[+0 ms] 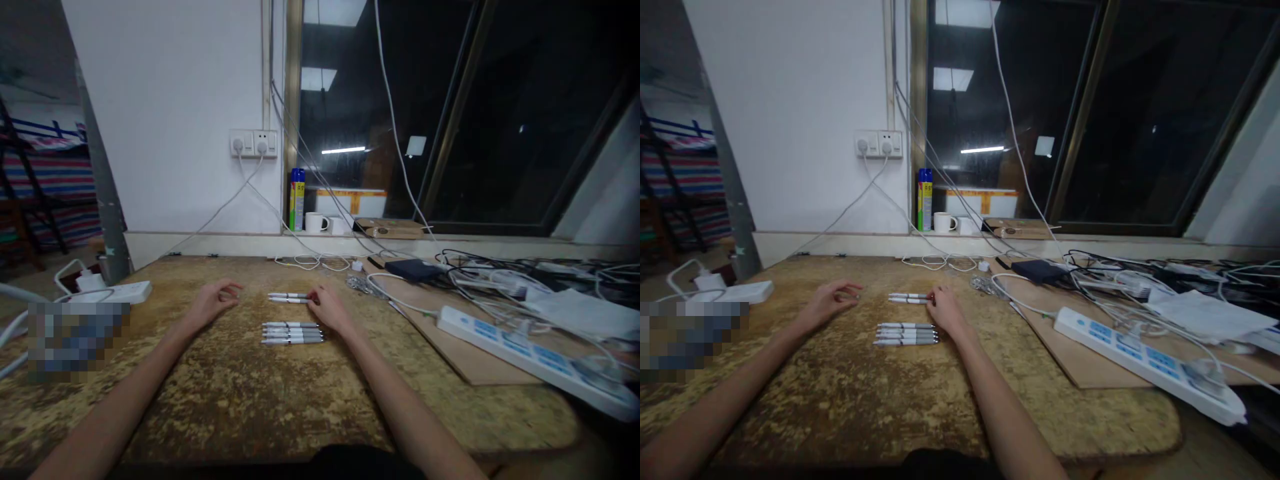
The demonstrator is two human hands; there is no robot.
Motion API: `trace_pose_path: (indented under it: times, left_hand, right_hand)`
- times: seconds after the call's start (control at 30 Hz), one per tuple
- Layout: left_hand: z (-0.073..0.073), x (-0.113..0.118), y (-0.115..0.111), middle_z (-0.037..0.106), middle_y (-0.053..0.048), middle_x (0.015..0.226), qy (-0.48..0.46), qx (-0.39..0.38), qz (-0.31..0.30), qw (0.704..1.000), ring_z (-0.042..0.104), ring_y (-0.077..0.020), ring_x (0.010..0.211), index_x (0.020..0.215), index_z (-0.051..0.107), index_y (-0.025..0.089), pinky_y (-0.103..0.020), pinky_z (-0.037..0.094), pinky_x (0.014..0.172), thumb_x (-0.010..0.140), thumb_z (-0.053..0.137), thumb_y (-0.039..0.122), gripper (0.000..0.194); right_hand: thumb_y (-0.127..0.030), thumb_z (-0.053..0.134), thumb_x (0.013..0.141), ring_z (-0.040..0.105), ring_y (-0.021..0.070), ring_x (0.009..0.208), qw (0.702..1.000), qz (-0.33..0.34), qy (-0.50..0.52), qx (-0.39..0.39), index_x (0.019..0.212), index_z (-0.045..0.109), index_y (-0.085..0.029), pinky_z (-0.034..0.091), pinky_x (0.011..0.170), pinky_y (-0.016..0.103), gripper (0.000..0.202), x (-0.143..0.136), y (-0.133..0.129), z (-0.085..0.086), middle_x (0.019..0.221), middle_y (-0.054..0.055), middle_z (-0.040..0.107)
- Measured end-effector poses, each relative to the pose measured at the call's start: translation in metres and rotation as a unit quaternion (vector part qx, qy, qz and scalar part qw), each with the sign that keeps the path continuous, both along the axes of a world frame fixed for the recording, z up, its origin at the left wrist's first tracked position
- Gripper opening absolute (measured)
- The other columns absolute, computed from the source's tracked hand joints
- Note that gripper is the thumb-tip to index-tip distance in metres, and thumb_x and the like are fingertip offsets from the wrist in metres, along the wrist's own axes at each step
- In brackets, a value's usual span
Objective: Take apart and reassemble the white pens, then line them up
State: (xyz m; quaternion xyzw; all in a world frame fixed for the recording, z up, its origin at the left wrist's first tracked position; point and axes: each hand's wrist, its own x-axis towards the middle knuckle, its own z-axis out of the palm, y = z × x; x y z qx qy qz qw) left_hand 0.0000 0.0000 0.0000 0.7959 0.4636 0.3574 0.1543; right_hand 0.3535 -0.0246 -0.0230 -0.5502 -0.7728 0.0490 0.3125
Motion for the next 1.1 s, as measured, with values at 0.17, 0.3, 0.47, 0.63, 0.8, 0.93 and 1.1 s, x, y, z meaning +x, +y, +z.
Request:
trace_pose_path:
  times: [0.17,0.3,0.47,0.63,0.8,0.93,1.1]
  left_hand:
    - [-0.002,0.011,-0.006,0.074,-0.009,0.106,-0.018,-0.007,-0.024,1.0,0.071,-0.0263,0.097,0.112,0.072,0.02,-0.042,0.061,0.085,0.08,0.068,0.05,0.043]
    - [-0.003,0.02,-0.008,0.072,-0.01,0.111,-0.034,0.008,-0.042,0.999,0.07,-0.0249,0.103,0.111,0.072,0.02,-0.041,0.061,0.088,0.085,0.062,0.048,0.039]
    - [-0.003,0.029,-0.008,0.074,-0.008,0.097,-0.011,0.015,-0.038,0.999,0.072,-0.0231,0.087,0.108,0.072,0.02,-0.037,0.062,0.076,0.081,0.067,0.04,0.034]
    - [0.002,0.04,-0.013,0.073,-0.006,0.089,-0.001,0.033,-0.022,0.999,0.072,-0.0212,0.078,0.112,0.07,0.019,-0.034,0.062,0.073,0.081,0.066,0.028,0.033]
    - [0.007,0.055,-0.018,0.068,-0.007,0.11,0.018,0.067,-0.095,0.993,0.07,-0.0208,0.093,0.114,0.069,0.022,-0.031,0.063,0.072,0.086,0.06,0.023,0.029]
    - [0.011,0.059,-0.019,0.064,-0.007,0.119,0.047,0.095,-0.1,0.989,0.067,-0.021,0.102,0.118,0.066,0.023,-0.029,0.061,0.074,0.085,0.055,0.014,0.036]
    - [0.019,0.062,-0.015,0.063,-0.006,0.123,0.09,0.126,-0.081,0.985,0.063,-0.0228,0.111,0.117,0.065,0.024,-0.033,0.057,0.09,0.084,0.053,0.007,0.039]
  right_hand:
    - [-0.023,0.061,0.093,0.056,0.0251,0.111,1.0,-0.005,-0.003,0.009,0.098,0.072,-0.014,0.04,0.099,0.033,0.015,-0.002,-0.001,-0.004,0.107,0.014,0.066]
    - [-0.026,0.064,0.093,0.056,0.0252,0.108,1.0,0.002,-0.012,0.013,0.097,0.072,-0.016,0.041,0.097,0.034,0.014,-0.001,0.0,-0.007,0.105,0.012,0.065]
    - [-0.027,0.064,0.094,0.056,0.0238,0.106,1.0,0.025,-0.002,0.018,0.096,0.073,-0.016,0.041,0.095,0.033,0.014,-0.003,-0.003,-0.002,0.103,0.011,0.066]
    - [-0.027,0.063,0.095,0.056,0.0226,0.105,0.996,0.058,0.024,0.058,0.096,0.071,-0.017,0.041,0.094,0.031,0.013,-0.009,-0.009,0.009,0.103,0.009,0.066]
    - [-0.026,0.061,0.097,0.056,0.023,0.103,0.992,0.083,0.033,0.089,0.095,0.069,-0.018,0.042,0.093,0.034,0.012,-0.014,-0.011,0.013,0.101,0.008,0.066]
    - [-0.026,0.062,0.096,0.057,0.0232,0.101,0.99,0.083,0.044,0.101,0.094,0.069,-0.018,0.043,0.092,0.035,0.011,-0.014,-0.011,0.013,0.099,0.008,0.066]
    - [-0.026,0.062,0.096,0.059,0.0221,0.099,0.991,0.077,0.056,0.09,0.094,0.069,-0.018,0.044,0.09,0.033,0.01,-0.014,-0.01,0.02,0.099,0.008,0.067]
